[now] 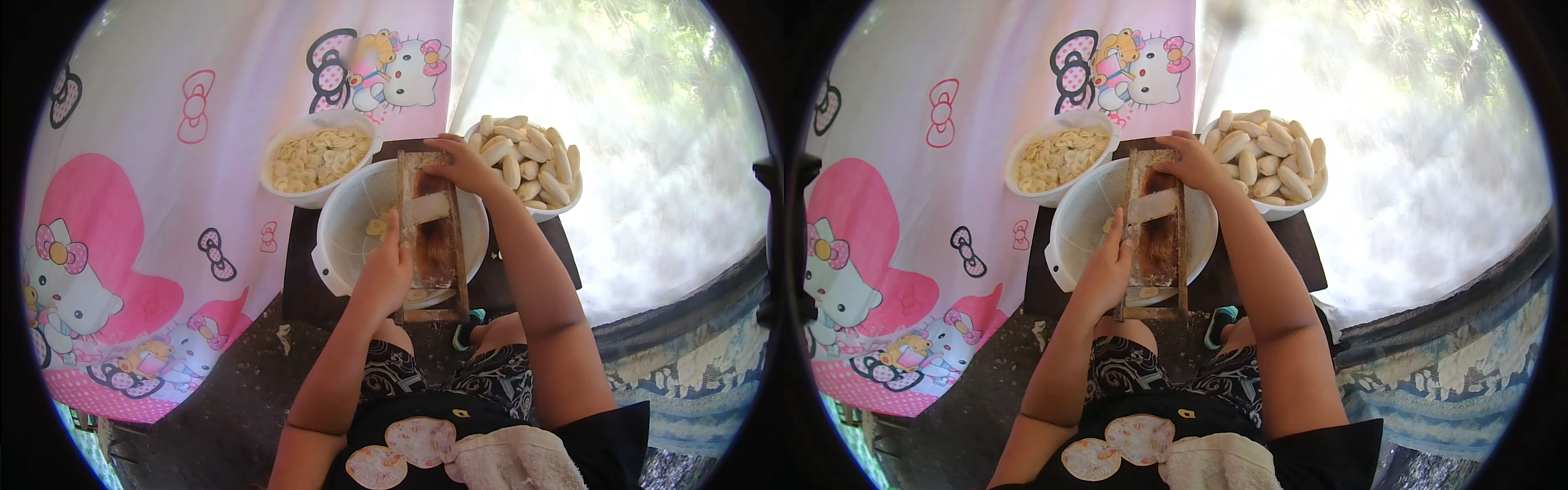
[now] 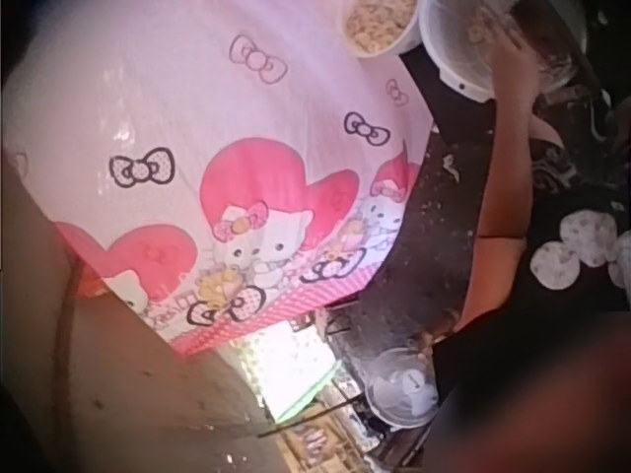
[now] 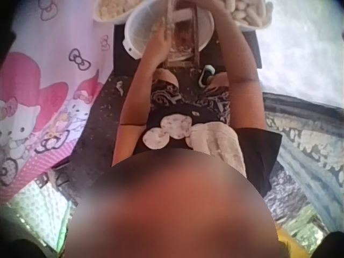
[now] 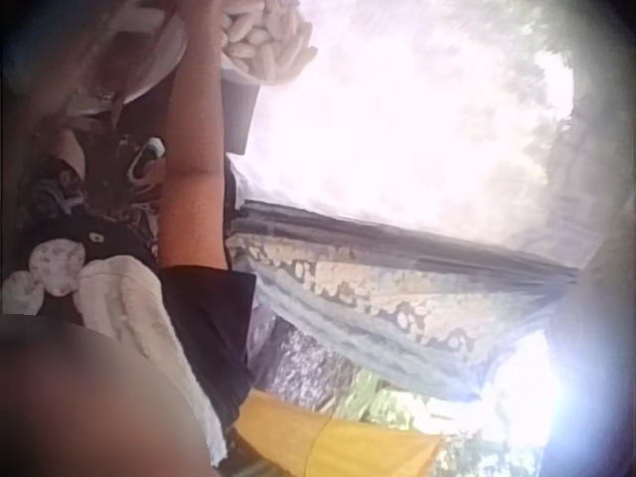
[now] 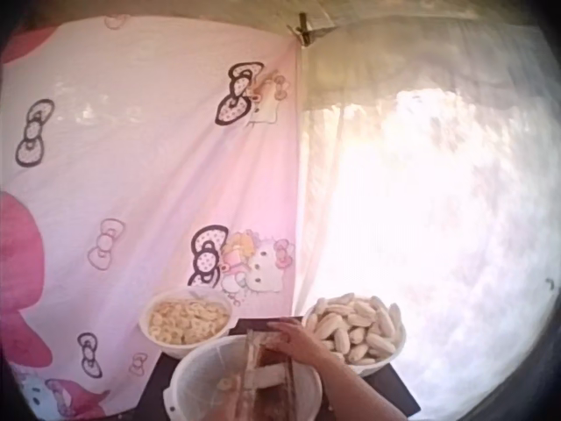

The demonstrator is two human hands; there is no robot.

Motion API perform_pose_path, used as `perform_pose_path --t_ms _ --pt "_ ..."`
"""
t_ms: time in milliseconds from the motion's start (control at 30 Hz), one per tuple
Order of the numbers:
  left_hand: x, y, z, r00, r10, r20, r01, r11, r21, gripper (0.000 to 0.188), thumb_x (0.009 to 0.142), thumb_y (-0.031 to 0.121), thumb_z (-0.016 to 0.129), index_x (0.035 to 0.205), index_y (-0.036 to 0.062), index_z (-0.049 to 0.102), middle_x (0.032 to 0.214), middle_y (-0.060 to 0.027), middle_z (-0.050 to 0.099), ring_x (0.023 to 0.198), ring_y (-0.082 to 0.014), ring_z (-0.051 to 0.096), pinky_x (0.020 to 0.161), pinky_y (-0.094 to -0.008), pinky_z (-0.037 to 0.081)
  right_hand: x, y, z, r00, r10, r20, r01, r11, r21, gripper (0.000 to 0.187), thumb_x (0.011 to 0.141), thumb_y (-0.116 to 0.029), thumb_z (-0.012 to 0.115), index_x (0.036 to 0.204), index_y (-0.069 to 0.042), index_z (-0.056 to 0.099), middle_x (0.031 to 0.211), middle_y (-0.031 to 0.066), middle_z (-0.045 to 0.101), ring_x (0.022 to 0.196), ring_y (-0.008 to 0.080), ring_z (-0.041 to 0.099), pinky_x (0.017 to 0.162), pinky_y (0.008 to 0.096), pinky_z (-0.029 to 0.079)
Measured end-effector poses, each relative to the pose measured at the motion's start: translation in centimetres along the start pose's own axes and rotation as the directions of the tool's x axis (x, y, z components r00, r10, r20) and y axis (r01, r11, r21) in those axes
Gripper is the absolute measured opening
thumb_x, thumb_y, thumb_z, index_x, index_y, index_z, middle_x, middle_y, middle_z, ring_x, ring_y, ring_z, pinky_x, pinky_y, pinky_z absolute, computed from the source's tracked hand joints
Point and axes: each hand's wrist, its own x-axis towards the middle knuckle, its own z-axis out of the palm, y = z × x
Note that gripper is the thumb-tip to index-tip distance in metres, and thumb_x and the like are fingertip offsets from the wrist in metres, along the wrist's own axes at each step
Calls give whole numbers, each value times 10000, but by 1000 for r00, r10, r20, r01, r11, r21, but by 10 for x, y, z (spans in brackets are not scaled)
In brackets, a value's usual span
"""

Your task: The person grates peeled bananas using a handheld grater over a white bowl. They repeatedly pick bananas from a bowl on the right, grate them into the bowl below, and continue the process throughout the clip.

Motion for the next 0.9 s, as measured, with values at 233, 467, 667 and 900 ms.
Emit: perform_pose_path --t_ms 233,467,667,900 --pt "0 -2 0 999 27 -23 -26 999 30 610 1031 249 367 1576 94 140 894 -304 653 849 -419 663 807 -474 484 28 24 3 992 15 124 -28 994 105 296 870 -175 718 1135 -44 711 963 116 734 863 207 677 812 327 523" --pt "-2 5 -4 1000 -9 -1 9 999 40 610 1034 263 371 1576 94 148 960 -302 655 904 -403 666 846 -459 482 -7 -30 -48 955 251 -157 -160 884 439 180 909 -127 679 1007 19 716 775 33 672 672 100 597 646 258 498" --pt "-3 10 -8 999 -12 -32 16 991 130 595 1034 277 388 1566 83 204 1133 -257 644 1042 -374 644 935 -443 472 -154 -41 -85 892 439 110 -445 895 41 218 921 -175 654 1031 1 720 789 94 683 721 165 624 676 305 507" --pt "-2 8 -6 999 7 -51 -3 996 84 595 1023 271 422 1552 66 244 1276 -258 590 1153 -374 601 990 -449 451 -182 18 -52 900 413 -140 -436 839 -325 169 888 -90 598 980 -17 718 977 179 691 924 398 648 839 466 518"
